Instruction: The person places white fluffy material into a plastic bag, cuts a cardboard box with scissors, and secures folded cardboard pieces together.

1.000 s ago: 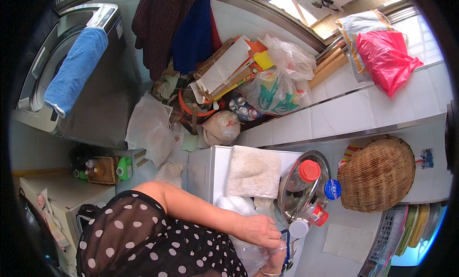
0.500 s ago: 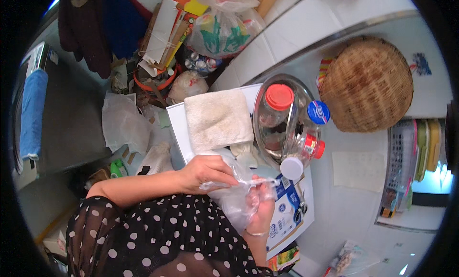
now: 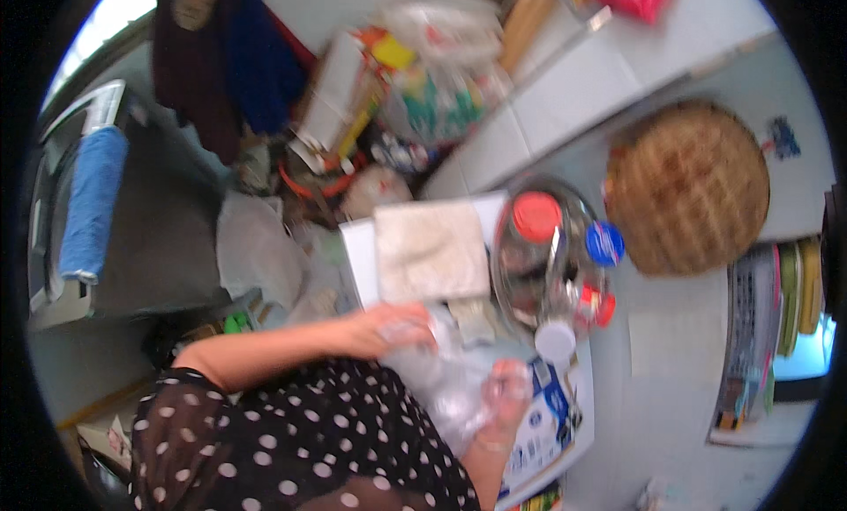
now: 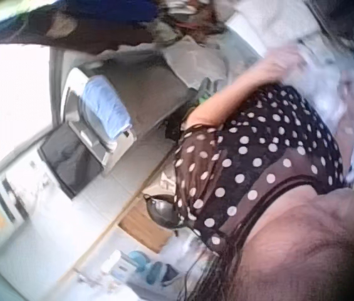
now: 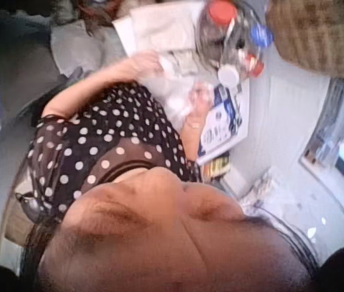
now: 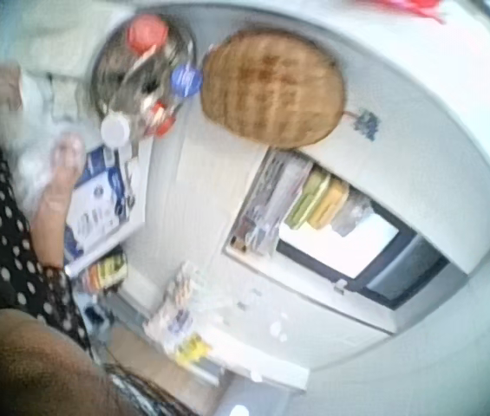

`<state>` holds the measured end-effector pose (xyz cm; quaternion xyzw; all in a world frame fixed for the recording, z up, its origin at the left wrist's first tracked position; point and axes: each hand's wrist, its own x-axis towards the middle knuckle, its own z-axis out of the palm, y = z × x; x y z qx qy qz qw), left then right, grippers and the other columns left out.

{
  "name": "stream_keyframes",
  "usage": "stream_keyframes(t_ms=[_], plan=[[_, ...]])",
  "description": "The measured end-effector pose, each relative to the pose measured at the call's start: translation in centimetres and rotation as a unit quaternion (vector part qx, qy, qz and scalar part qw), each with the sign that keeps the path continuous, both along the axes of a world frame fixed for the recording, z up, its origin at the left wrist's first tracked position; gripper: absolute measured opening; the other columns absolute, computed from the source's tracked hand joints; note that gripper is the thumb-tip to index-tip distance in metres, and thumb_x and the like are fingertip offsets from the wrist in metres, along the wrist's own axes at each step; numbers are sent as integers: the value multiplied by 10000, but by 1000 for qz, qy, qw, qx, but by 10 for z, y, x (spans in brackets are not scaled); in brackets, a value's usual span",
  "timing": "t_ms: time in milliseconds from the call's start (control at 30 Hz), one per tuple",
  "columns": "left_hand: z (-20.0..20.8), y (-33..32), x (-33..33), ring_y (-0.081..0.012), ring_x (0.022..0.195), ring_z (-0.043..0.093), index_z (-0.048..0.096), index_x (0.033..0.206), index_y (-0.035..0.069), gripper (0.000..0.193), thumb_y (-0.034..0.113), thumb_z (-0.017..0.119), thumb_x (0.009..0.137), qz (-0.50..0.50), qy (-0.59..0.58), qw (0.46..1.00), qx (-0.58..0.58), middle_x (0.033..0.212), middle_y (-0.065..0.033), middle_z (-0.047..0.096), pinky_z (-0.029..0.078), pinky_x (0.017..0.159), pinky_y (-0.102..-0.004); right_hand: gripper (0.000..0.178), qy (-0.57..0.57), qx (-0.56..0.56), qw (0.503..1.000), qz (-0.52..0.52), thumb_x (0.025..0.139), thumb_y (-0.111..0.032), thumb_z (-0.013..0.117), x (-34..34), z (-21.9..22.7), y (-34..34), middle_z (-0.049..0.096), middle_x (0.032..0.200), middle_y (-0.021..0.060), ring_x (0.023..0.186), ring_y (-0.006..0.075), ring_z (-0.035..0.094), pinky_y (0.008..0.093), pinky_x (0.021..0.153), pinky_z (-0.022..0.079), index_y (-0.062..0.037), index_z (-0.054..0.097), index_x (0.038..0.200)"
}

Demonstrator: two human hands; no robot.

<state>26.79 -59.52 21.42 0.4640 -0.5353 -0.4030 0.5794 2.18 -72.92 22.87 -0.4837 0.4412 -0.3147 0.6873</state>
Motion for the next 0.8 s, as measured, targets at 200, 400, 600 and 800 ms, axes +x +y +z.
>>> stream_keyframes(t_ms=[200, 400, 600, 800], plan=[[-9, -67, -59, -315, 787, 619, 562, 1061, 92, 262, 287, 567, 887, 1, -124, 985, 119, 825, -146, 623, 489, 686, -400, 225, 42, -206, 976, 63, 848, -245, 576, 10, 28, 31, 623, 806, 80, 630, 126, 544, 253, 549, 438, -27, 625, 878], [13, -37, -51, -331, 875, 576, 502, 1189, 26, 469, 241, 613, 787, -86, -367, 926, -25, 845, -156, 588, 458, 756, -413, 232, 7, -112, 992, 65, 879, -183, 508, 4, 16, 31, 577, 830, 13, 714, 76, 513, 200, 598, 414, 1, 611, 974], [10, -47, -49, -311, 829, 569, 626, 783, 49, 257, 292, 558, 834, -34, -431, 901, -43, 786, -130, 593, 429, 780, -408, 331, -25, -211, 968, 131, 844, -56, 491, 32, 63, 52, 622, 949, 20, 786, 122, 544, 231, 655, 449, 41, 572, 1149], [21, -42, -41, -327, 733, 583, 624, 652, 48, 415, 370, 506, 886, -35, -452, 891, 24, 662, -137, 579, 443, 767, -415, 241, 277, -435, 810, 281, 825, -89, 514, 11, 39, 26, 644, 930, 179, 868, 352, 606, 413, 725, 476, -60, 623, 1038]])
